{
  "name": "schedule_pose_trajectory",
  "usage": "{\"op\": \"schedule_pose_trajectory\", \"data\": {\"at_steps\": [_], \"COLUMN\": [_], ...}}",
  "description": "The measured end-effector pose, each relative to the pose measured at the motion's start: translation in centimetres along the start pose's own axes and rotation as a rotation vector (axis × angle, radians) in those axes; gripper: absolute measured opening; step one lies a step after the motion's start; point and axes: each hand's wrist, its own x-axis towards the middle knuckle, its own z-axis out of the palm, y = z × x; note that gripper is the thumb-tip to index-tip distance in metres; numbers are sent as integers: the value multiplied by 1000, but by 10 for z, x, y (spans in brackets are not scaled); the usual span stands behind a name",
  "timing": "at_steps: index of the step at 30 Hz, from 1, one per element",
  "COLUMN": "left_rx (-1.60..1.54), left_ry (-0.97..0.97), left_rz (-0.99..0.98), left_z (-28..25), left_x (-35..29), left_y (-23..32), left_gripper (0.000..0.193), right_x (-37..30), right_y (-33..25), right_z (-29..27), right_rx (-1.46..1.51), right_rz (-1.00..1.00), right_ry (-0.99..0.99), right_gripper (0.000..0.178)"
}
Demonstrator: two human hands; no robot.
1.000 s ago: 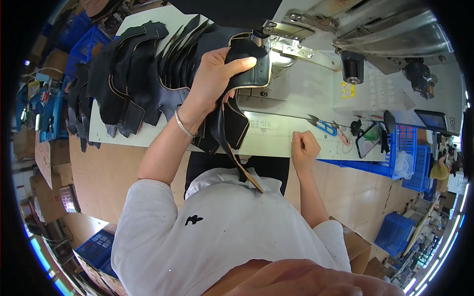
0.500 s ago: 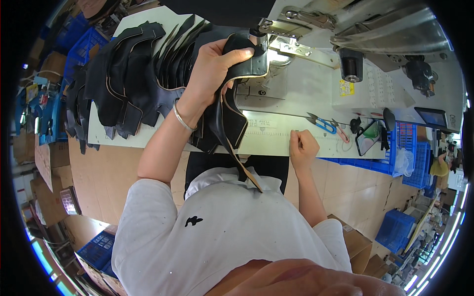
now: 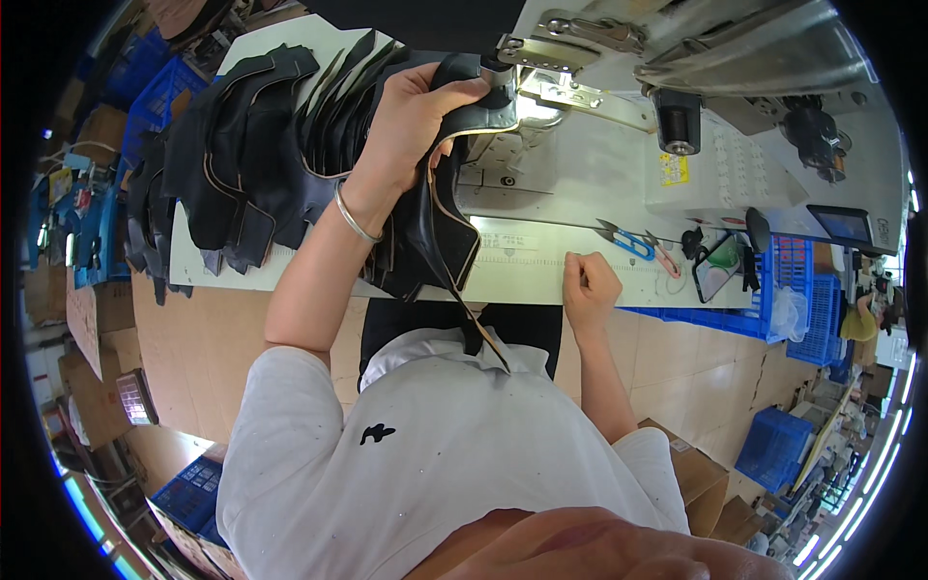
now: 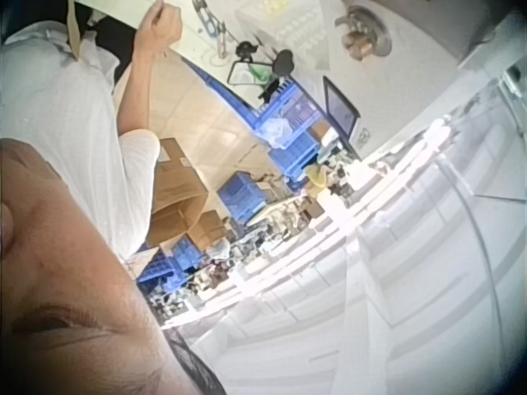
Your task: The person feeds leather shoe components one by one into a sewing machine by hand, guiding each piece to stitch along its edges.
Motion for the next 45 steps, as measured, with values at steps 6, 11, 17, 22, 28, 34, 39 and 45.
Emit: {"op": "schedule_pose_trajectory", "data": {"at_steps": [6, 11, 17, 22, 28, 34, 39, 45], "left_rx": [37, 20, 11, 30, 18, 28, -7, 50], "left_ry": [-39, -83, -83, 56, 77, 108, 155, 183], "left_rz": [15, 18, 26, 51, 76, 134, 234, 173], "left_z": [-10, -16, -15, -1, 2, 3, 7, 10], "left_x": [13, 23, 24, 14, 10, 4, -1, -8], "left_y": [-4, -3, -3, 2, -2, -8, -11, -8], "left_gripper": [10, 10, 10, 13, 12, 15, 14, 18], "right_x": [0, 0, 0, 0, 2, 2, 8, 32], "right_y": [-1, -1, 0, 1, 0, -1, 0, -40], "right_z": [0, 0, 1, 1, 1, 1, -5, -38], "right_rx": [5, 6, 2, -4, -14, -2, 125, 242], "right_rz": [7, 20, 27, 8, 4, 12, 165, 107], "right_ry": [7, 4, 1, 8, 13, 9, -44, -54], "right_gripper": [23, 22, 21, 21, 21, 22, 20, 13]}}
